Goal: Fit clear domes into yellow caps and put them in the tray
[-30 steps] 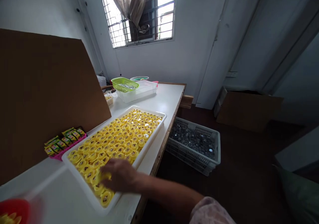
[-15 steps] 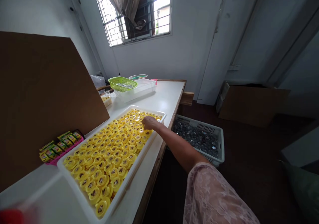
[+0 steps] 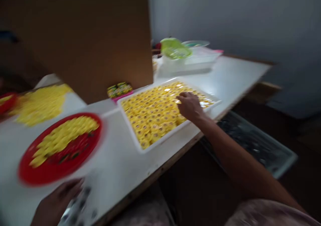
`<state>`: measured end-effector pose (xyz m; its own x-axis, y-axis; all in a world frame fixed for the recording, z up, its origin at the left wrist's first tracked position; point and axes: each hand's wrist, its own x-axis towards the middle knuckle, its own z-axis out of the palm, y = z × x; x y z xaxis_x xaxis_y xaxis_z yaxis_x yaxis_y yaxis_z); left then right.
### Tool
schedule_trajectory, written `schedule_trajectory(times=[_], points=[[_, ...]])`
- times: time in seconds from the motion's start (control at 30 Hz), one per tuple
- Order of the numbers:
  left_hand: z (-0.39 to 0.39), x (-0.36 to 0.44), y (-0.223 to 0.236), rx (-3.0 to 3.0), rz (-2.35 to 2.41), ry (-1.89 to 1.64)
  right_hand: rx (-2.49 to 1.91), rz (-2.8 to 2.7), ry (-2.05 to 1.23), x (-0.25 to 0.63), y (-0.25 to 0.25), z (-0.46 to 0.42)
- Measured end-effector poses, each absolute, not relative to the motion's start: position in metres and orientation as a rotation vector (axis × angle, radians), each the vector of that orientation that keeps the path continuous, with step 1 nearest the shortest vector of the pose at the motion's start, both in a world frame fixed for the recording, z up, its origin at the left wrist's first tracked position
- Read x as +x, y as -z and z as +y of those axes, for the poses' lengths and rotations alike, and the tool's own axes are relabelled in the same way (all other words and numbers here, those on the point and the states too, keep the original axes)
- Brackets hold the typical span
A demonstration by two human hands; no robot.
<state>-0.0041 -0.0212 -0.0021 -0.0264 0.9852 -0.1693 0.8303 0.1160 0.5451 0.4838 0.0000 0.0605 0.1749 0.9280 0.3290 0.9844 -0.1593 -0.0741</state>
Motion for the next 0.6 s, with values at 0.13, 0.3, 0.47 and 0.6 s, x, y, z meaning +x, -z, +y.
schedule_trajectory(times=[0.13,0.3,0.47,0.6], points=[[-0.038,-0.046,0.006,1.662,1.974,-0.486,-1.491,-2.021,0.126,0.377,-0.041,-0.012],[-0.06,-0.073,0.012,1.868,1.977,-0.382,-1.025,-2.391,-0.507,0.225,-0.002,-0.035],[-0.072,-0.074,0.028,1.908,1.843,-0.463,-0.806,-2.628,-0.527,0.147,0.033,-0.019],[-0.063,-0.07,0.038,1.905,1.779,-0.53,-0.751,-2.687,-0.522,0.135,0.052,-0.006]])
